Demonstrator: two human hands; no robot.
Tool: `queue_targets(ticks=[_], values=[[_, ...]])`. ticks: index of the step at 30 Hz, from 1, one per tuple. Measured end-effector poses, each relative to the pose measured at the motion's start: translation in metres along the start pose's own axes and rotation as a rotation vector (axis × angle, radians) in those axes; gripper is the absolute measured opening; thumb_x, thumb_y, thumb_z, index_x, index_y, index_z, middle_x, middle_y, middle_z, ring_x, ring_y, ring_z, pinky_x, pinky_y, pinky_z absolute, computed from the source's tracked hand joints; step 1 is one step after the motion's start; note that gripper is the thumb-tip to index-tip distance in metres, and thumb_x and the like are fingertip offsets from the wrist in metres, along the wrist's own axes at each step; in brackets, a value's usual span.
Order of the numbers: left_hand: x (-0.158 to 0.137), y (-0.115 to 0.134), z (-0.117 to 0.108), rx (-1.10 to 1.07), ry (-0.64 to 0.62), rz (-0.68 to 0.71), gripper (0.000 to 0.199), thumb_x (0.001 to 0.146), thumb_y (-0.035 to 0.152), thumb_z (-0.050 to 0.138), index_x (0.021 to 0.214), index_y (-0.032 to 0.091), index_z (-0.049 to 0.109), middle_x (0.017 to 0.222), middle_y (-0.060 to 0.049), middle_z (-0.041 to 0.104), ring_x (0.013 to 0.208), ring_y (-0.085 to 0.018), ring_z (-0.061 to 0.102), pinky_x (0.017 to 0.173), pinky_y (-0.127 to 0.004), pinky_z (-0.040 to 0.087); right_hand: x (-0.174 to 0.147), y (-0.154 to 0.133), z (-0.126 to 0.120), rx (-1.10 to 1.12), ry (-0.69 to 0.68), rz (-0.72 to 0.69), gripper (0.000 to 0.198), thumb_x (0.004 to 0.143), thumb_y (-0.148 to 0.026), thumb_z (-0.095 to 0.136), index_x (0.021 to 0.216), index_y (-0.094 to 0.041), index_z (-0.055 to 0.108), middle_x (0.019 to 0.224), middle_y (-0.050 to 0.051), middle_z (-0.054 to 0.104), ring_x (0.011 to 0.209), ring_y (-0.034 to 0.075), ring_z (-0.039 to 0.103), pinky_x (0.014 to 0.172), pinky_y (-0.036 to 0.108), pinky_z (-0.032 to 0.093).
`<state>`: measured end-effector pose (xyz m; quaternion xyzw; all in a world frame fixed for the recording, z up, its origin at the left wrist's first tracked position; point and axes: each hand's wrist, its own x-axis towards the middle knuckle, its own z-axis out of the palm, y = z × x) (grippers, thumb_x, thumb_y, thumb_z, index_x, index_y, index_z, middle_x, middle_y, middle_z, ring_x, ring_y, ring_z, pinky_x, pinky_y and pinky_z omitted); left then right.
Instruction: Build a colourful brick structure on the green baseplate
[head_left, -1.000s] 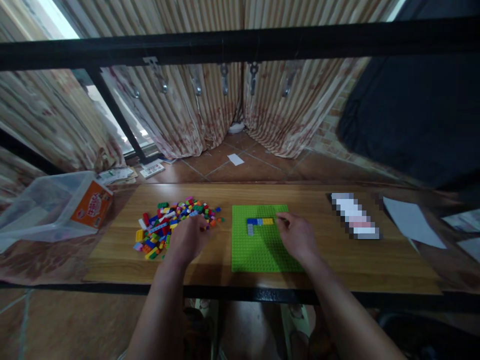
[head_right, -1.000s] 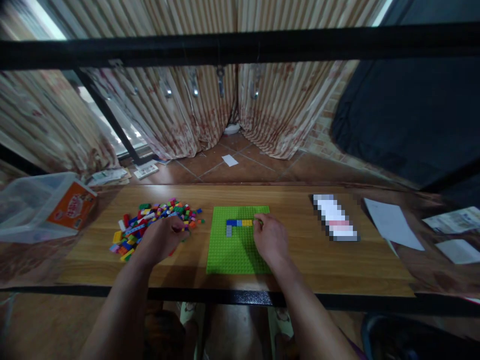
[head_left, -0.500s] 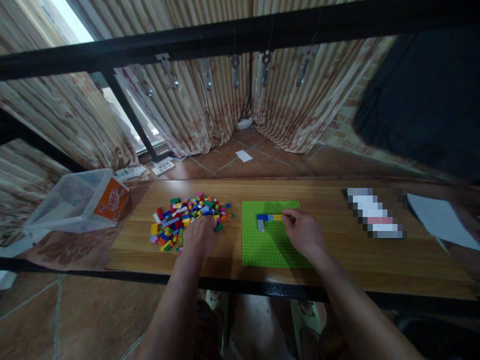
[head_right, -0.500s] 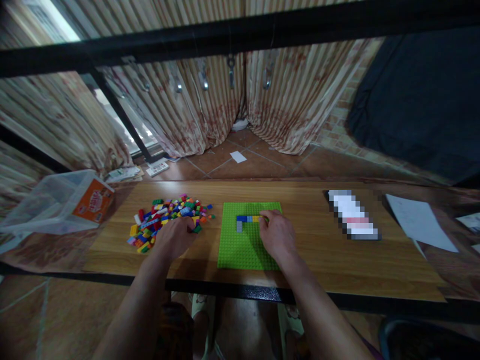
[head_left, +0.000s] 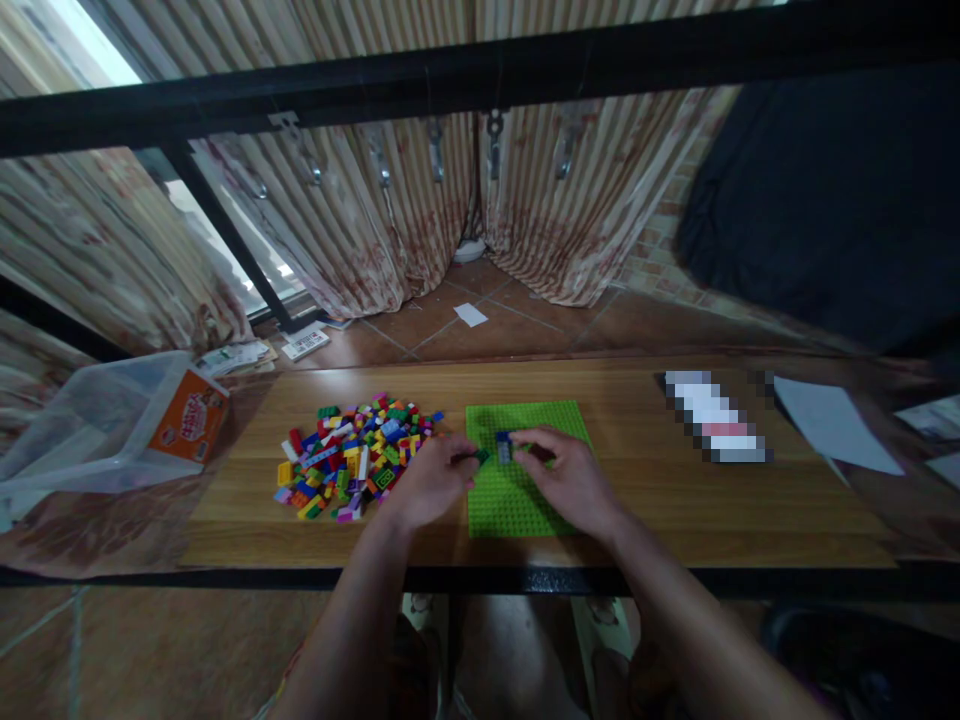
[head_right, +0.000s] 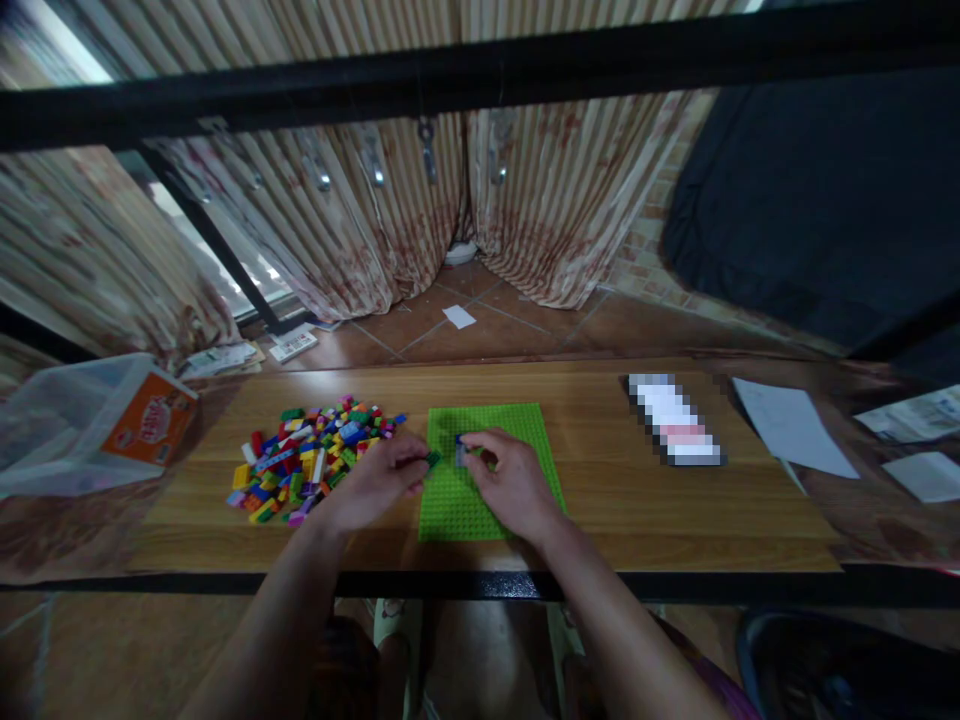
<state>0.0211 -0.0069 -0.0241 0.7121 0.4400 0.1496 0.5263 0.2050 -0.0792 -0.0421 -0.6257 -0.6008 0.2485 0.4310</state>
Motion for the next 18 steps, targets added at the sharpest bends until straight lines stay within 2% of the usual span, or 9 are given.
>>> queue_targets(ticks=[3, 6, 9, 14, 18], values=[[0.005, 0.005, 0.011, -0.229, 0.002, -0.115, 0.008, 0.08, 0.019, 0.051, 0.084, 0.014, 0.057, 0.065, 0.002, 0.057, 0.058, -0.01, 0.058, 0.057, -0.022, 0.046, -0.007, -0.007, 0.009, 0.08, -0.071, -0.015, 0.025, 0.082, -0.021, 0.06, 0.105, -0.022, 0.067, 0.098, 0.003, 0.069, 0.082, 0.014, 0.063, 0.078, 0.03, 0.05], [0.006, 0.008, 0.016, -0.367, -0.006, -0.182, 0.01, 0.08, 0.02, 0.054, 0.086, 0.014, 0.058, 0.063, 0.002, 0.059, 0.057, -0.01, 0.059, 0.058, -0.022, 0.047, -0.011, -0.01, 0.015, 0.103, -0.023, -0.007, 0.029, 0.08, -0.019, 0.063, 0.108, -0.022, 0.066, 0.098, 0.003, 0.068, 0.084, 0.014, 0.063, 0.079, 0.03, 0.05], [0.006, 0.011, 0.021, -0.454, -0.07, -0.193, 0.01, 0.077, 0.02, 0.056, 0.085, 0.013, 0.059, 0.064, 0.002, 0.061, 0.058, -0.009, 0.061, 0.063, -0.024, 0.05, -0.011, -0.011, 0.018, 0.099, 0.026, -0.003, 0.03, 0.079, -0.014, 0.063, 0.107, -0.022, 0.066, 0.099, 0.003, 0.068, 0.085, 0.014, 0.063, 0.081, 0.03, 0.05], [0.006, 0.012, 0.025, -0.44, -0.122, -0.199, 0.013, 0.076, 0.028, 0.058, 0.079, 0.014, 0.058, 0.065, 0.001, 0.062, 0.06, -0.01, 0.062, 0.063, -0.023, 0.05, -0.011, -0.012, 0.012, 0.097, -0.001, -0.025, 0.031, 0.078, -0.011, 0.063, 0.106, -0.023, 0.066, 0.102, 0.003, 0.065, 0.089, 0.014, 0.061, 0.081, 0.029, 0.05], [0.013, 0.0, 0.022, -0.245, -0.105, -0.172, 0.022, 0.081, 0.036, 0.051, 0.078, 0.015, 0.059, 0.072, -0.002, 0.064, 0.063, -0.012, 0.063, 0.056, -0.022, 0.046, -0.012, -0.005, 0.008, -0.034, -0.076, -0.023, 0.033, 0.076, -0.009, 0.065, 0.106, -0.021, 0.065, 0.099, 0.004, 0.064, 0.086, 0.015, 0.061, 0.08, 0.031, 0.05]])
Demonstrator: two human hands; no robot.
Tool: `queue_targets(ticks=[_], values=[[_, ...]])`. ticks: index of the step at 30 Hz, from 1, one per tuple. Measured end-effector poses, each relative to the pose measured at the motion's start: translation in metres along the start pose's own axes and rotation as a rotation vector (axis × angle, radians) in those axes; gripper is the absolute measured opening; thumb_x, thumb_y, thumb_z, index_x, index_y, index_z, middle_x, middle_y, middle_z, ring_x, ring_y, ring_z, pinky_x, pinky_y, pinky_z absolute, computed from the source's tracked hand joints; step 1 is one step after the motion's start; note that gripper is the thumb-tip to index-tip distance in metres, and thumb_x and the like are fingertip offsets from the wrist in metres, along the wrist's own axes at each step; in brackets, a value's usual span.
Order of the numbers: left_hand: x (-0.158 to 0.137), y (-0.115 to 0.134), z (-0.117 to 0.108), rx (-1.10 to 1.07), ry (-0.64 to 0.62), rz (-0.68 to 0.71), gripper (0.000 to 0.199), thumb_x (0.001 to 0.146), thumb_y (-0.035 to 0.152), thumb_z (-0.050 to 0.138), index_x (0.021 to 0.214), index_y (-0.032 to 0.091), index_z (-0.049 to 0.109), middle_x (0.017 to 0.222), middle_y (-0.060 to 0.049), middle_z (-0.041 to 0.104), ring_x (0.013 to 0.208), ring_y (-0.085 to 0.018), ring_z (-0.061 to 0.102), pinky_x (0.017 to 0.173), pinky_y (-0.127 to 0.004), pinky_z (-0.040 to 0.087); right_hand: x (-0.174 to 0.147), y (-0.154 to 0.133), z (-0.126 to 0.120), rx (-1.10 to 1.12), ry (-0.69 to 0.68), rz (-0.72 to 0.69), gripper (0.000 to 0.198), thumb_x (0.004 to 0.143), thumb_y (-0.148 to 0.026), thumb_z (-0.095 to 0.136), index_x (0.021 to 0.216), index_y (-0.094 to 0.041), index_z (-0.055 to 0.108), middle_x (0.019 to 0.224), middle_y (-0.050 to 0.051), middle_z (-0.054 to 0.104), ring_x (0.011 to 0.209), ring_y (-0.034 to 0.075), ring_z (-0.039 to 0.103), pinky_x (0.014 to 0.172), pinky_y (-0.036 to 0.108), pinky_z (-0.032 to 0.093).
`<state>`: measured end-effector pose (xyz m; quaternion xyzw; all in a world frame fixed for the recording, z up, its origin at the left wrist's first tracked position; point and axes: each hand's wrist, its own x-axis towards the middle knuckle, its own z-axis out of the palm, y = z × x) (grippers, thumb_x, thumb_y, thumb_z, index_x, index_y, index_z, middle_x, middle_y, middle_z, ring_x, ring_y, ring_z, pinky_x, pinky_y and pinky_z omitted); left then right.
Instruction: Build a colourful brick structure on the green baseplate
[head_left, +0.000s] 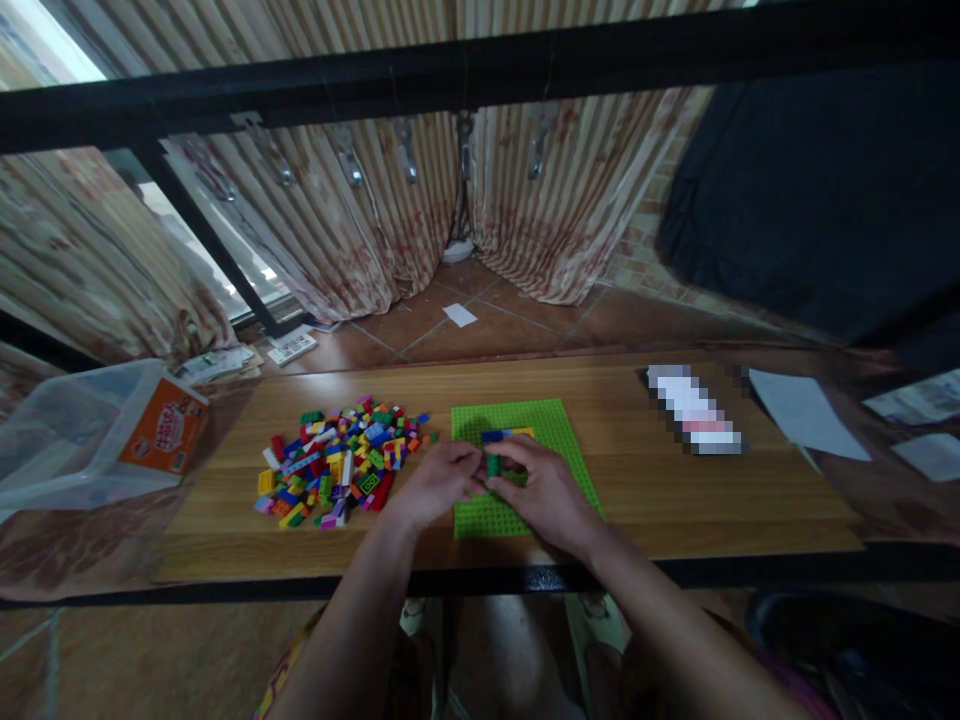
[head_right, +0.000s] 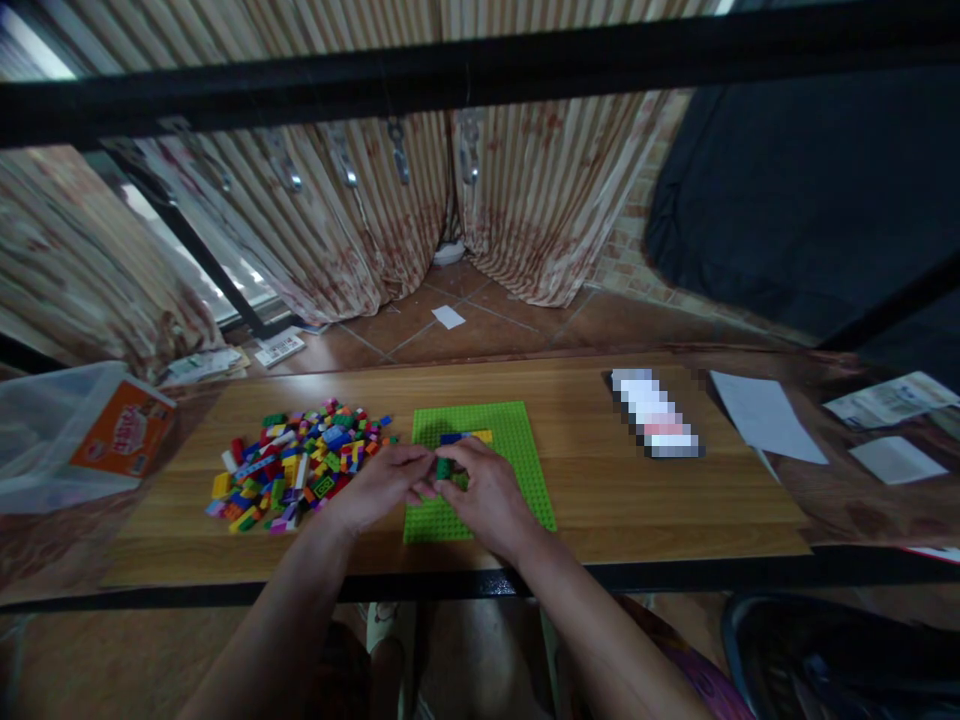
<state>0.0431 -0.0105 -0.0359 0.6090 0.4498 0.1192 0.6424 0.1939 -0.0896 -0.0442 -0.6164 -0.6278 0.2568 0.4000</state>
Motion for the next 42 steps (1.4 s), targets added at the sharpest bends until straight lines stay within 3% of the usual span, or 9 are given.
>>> queue_targets(ticks=[4, 11, 17, 30, 42], values=[[0.008, -0.015, -0.011, 0.253, 0.109, 0.086, 0.024, 0.081, 0.033, 0.047, 0.075, 0.015, 0.061, 0.071, -0.001, 0.065, 0.061, -0.012, 0.06, 0.053, -0.021, 0.043, -0.001, 0.01, -0.001, -0.154, -0.031, -0.057, 0.035, 0.073, -0.006, 0.066, 0.105, -0.022, 0.065, 0.103, 0.005, 0.064, 0.096, 0.019, 0.06, 0.089, 0.037, 0.048], [0.009, -0.016, -0.01, 0.534, 0.11, 0.189, 0.021, 0.077, 0.026, 0.05, 0.075, 0.017, 0.069, 0.064, 0.001, 0.063, 0.059, -0.012, 0.058, 0.054, -0.021, 0.041, -0.003, 0.013, 0.007, -0.204, -0.115, -0.062, 0.044, 0.074, -0.003, 0.062, 0.114, -0.02, 0.061, 0.107, 0.007, 0.063, 0.1, 0.02, 0.06, 0.091, 0.037, 0.048], [0.001, 0.0, -0.001, 0.536, 0.115, 0.171, 0.018, 0.075, 0.016, 0.05, 0.07, 0.015, 0.068, 0.057, 0.001, 0.059, 0.055, -0.011, 0.054, 0.053, -0.02, 0.038, -0.001, 0.014, 0.01, -0.182, -0.077, -0.01, 0.053, 0.072, -0.005, 0.065, 0.122, -0.022, 0.056, 0.109, 0.007, 0.063, 0.081, 0.015, 0.063, 0.082, 0.035, 0.051], [-0.006, 0.011, 0.007, 0.678, 0.152, 0.157, 0.022, 0.079, 0.017, 0.052, 0.075, 0.015, 0.073, 0.06, 0.0, 0.062, 0.058, -0.013, 0.055, 0.058, -0.024, 0.038, -0.004, 0.016, 0.008, -0.269, -0.054, 0.032, 0.047, 0.075, -0.013, 0.066, 0.121, -0.02, 0.06, 0.097, 0.006, 0.069, 0.094, 0.021, 0.062, 0.088, 0.038, 0.048], [0.003, 0.003, 0.015, 0.758, 0.219, 0.134, 0.02, 0.081, 0.016, 0.053, 0.072, 0.016, 0.071, 0.064, -0.001, 0.063, 0.059, -0.012, 0.054, 0.056, -0.024, 0.035, -0.003, 0.012, 0.008, -0.223, -0.062, 0.101, 0.045, 0.075, -0.013, 0.065, 0.12, -0.017, 0.061, 0.098, 0.008, 0.07, 0.092, 0.021, 0.064, 0.086, 0.037, 0.049]])
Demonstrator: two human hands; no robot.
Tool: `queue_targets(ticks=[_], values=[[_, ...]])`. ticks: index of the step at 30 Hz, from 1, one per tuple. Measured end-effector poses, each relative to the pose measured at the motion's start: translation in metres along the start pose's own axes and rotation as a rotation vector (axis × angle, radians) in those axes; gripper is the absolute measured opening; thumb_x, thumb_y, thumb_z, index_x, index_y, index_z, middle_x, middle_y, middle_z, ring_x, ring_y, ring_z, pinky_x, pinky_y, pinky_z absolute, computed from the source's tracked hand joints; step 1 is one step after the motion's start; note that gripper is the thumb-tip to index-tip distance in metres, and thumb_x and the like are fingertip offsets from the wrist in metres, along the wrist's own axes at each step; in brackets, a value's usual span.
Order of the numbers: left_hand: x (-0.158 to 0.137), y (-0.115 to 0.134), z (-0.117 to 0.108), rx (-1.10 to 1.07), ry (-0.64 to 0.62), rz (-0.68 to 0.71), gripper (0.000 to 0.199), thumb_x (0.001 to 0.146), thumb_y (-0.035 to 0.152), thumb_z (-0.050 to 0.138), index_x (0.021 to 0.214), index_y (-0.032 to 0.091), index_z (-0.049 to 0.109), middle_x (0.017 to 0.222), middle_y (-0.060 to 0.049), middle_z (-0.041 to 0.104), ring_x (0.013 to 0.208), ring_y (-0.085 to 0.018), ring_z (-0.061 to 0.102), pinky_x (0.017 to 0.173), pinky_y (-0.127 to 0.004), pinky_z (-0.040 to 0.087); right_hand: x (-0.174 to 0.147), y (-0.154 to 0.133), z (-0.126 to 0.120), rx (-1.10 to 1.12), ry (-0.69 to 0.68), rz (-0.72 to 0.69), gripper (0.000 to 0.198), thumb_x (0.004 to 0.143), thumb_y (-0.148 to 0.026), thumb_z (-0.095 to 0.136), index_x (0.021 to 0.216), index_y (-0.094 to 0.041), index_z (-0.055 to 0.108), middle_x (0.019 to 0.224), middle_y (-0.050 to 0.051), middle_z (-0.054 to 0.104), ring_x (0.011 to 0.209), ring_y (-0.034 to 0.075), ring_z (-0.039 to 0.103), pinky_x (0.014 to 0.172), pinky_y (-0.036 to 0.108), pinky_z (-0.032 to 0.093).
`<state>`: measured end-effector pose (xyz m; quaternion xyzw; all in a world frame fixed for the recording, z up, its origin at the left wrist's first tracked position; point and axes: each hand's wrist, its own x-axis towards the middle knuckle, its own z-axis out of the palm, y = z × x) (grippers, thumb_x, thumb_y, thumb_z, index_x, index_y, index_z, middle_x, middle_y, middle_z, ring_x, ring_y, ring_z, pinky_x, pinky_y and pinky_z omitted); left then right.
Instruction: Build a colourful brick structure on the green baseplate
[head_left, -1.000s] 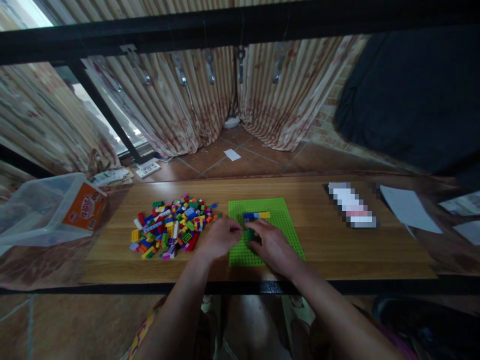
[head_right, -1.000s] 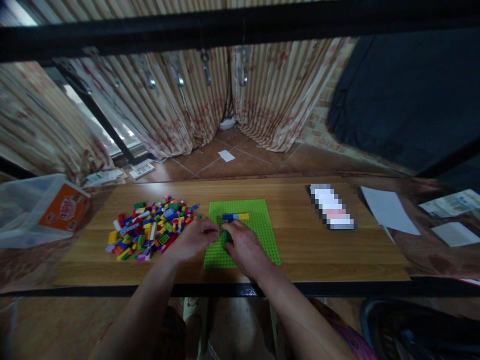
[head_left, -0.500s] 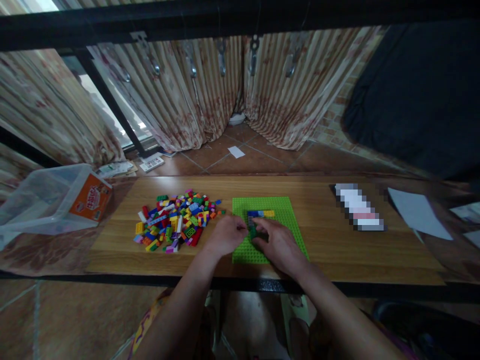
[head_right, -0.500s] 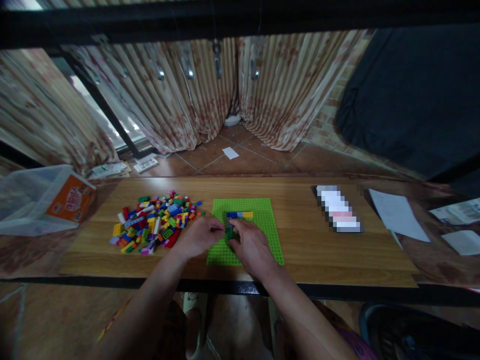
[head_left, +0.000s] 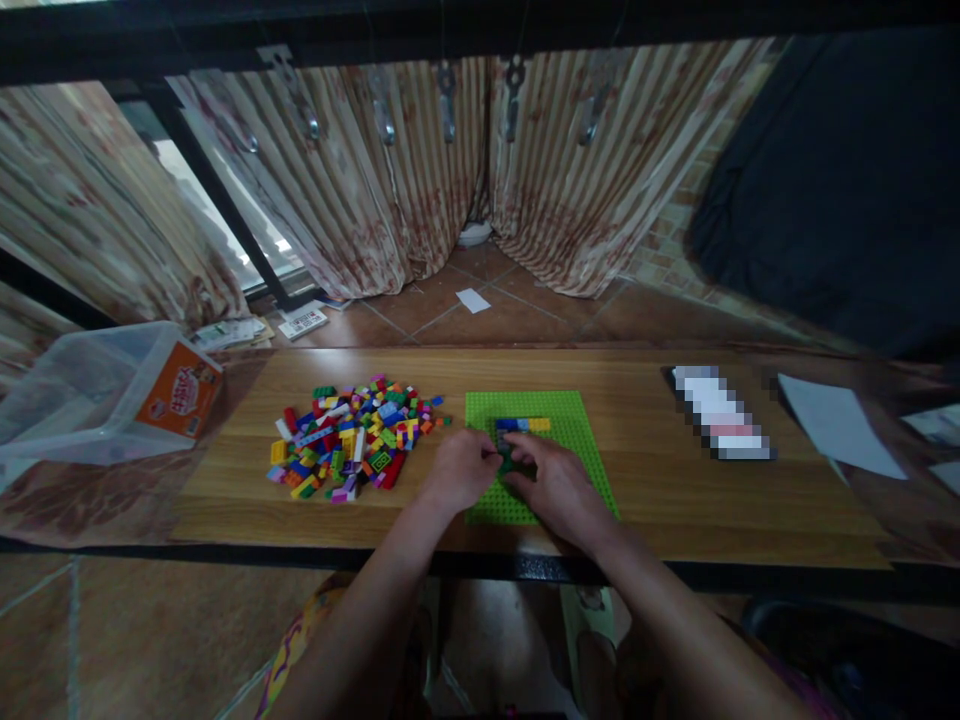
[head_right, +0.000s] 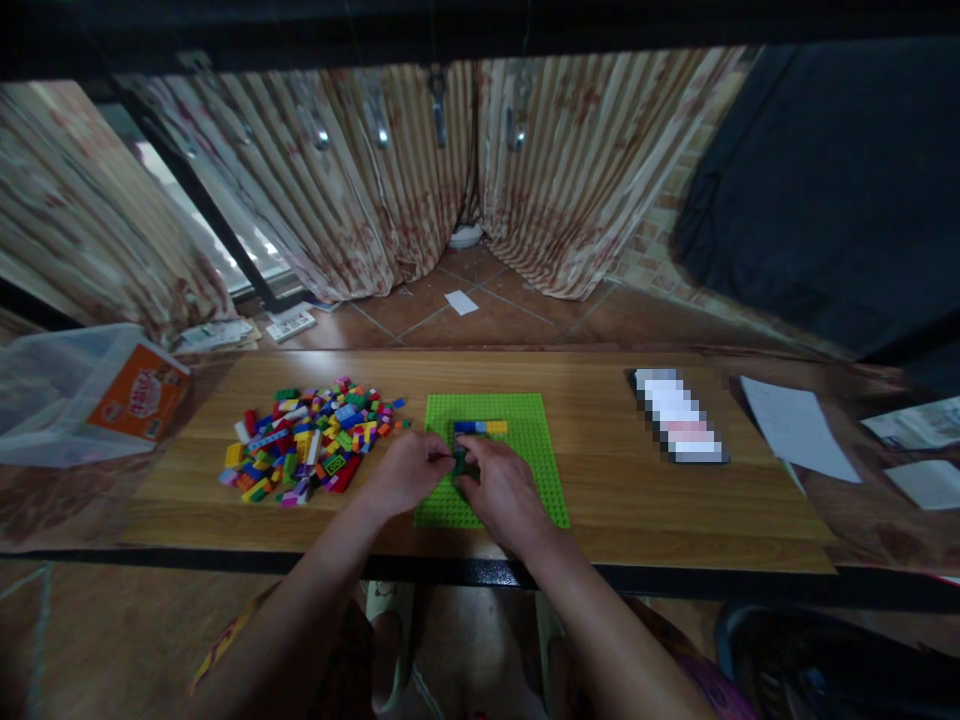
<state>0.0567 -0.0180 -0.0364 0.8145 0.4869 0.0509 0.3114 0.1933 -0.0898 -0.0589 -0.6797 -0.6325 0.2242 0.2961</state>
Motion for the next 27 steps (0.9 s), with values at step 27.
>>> queue_targets(ticks=[27], values=[[0.008, -0.003, 0.007, -0.108, 0.05, -0.07, 0.015, 0.073, 0.015, 0.059, 0.071, 0.015, 0.074, 0.06, -0.001, 0.065, 0.06, -0.013, 0.057, 0.057, -0.022, 0.039, 0.019, 0.0, 0.001, 0.167, 0.026, 0.232, 0.034, 0.071, -0.006, 0.059, 0.103, -0.015, 0.069, 0.077, 0.004, 0.074, 0.07, 0.017, 0.066, 0.071, 0.029, 0.047]])
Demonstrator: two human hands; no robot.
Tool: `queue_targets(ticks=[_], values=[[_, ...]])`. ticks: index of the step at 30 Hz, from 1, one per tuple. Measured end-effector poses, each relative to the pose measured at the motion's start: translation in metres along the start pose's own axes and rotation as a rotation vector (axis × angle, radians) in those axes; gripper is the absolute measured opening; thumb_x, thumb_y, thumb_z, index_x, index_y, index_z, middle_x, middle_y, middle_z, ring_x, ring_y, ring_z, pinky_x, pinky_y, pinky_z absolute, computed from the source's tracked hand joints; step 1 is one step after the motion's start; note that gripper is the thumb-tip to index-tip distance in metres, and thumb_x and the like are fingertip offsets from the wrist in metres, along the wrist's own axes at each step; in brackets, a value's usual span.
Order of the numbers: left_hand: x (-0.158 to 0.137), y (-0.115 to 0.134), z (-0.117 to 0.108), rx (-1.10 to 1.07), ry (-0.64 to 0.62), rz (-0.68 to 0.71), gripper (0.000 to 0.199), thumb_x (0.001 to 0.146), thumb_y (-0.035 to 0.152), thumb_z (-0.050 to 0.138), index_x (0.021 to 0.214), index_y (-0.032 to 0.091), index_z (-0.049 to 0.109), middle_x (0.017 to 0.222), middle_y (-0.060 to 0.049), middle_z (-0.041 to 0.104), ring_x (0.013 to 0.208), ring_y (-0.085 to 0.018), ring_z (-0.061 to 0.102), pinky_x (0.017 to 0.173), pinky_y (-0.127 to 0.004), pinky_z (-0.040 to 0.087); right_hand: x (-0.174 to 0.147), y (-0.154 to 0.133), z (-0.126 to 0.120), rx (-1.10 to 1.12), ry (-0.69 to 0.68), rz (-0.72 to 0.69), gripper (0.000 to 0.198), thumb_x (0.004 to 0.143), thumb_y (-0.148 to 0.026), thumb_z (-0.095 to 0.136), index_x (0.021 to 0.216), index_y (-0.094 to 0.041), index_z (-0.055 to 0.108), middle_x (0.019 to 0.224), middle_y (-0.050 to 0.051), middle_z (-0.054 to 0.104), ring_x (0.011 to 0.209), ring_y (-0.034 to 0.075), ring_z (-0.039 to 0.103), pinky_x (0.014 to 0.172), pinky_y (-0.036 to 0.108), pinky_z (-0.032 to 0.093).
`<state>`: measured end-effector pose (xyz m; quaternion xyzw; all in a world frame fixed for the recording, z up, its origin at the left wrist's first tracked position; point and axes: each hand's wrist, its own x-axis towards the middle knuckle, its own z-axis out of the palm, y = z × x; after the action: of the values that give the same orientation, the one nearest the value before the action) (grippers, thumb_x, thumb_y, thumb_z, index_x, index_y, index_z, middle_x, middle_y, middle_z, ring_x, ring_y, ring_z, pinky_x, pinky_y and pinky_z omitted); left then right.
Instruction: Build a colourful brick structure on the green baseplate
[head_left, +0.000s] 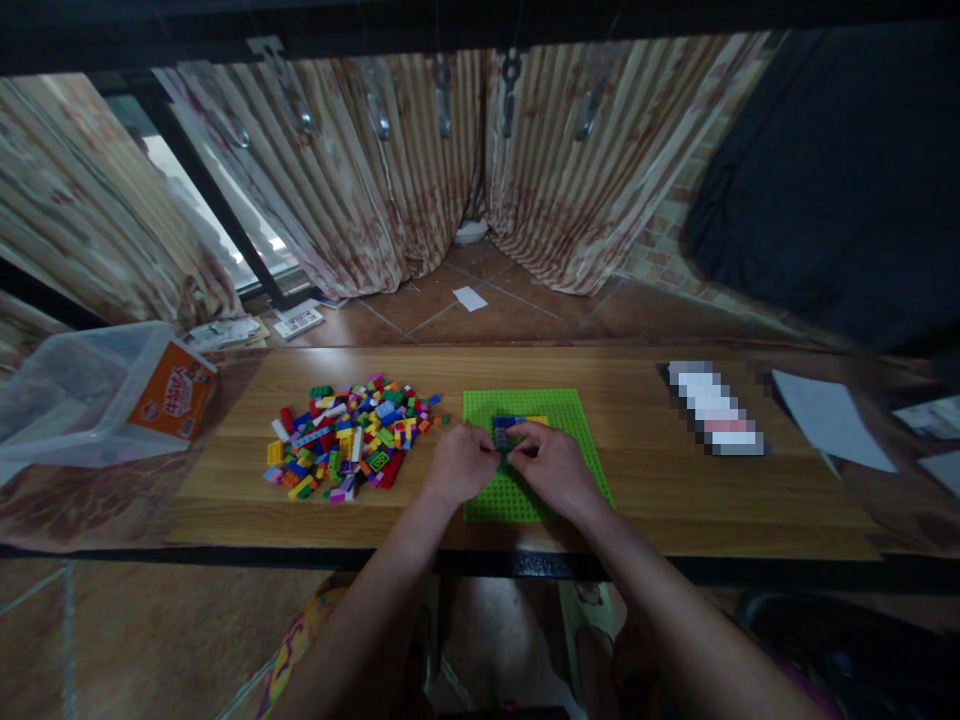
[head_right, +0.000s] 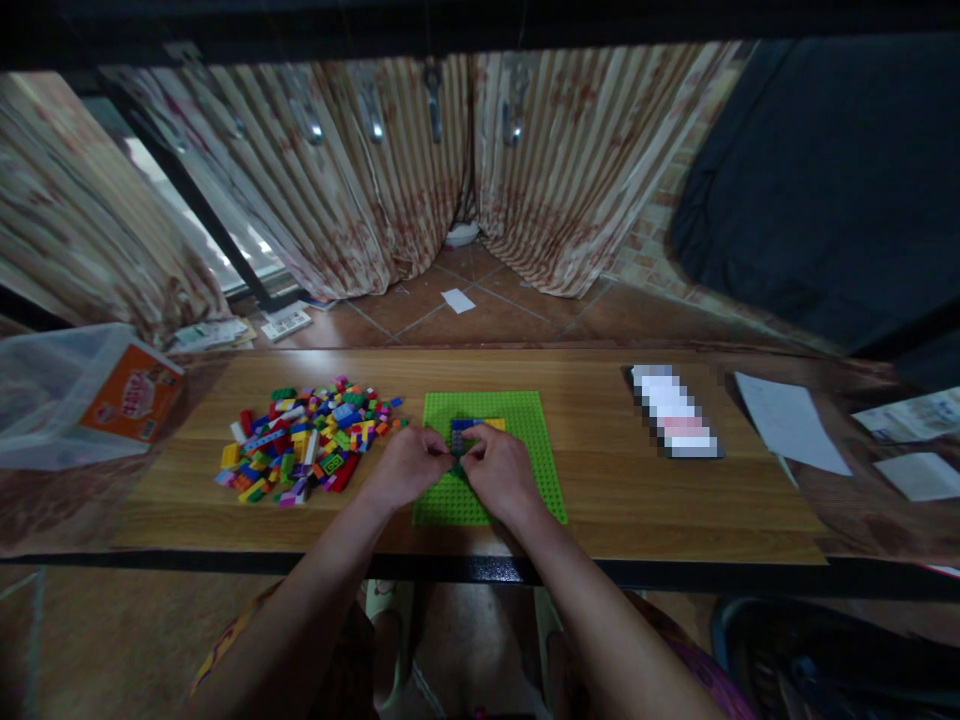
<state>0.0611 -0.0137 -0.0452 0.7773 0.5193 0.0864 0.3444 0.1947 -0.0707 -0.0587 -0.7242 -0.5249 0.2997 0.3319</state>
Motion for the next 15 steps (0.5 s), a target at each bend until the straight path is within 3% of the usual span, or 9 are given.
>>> queue_targets(ticks=[15], values=[[0.0062, 0.0053, -0.0038, -0.012, -0.078, -0.081, 0.015, 0.065, 0.009, 0.057, 0.066, 0.014, 0.071, 0.05, 0.0, 0.058, 0.055, -0.013, 0.055, 0.052, -0.021, 0.038, 0.0066, -0.0056, 0.002, -0.057, -0.006, 0.067, 0.034, 0.068, -0.003, 0.06, 0.1, -0.011, 0.069, 0.071, 0.005, 0.071, 0.062, 0.015, 0.062, 0.064, 0.027, 0.043]])
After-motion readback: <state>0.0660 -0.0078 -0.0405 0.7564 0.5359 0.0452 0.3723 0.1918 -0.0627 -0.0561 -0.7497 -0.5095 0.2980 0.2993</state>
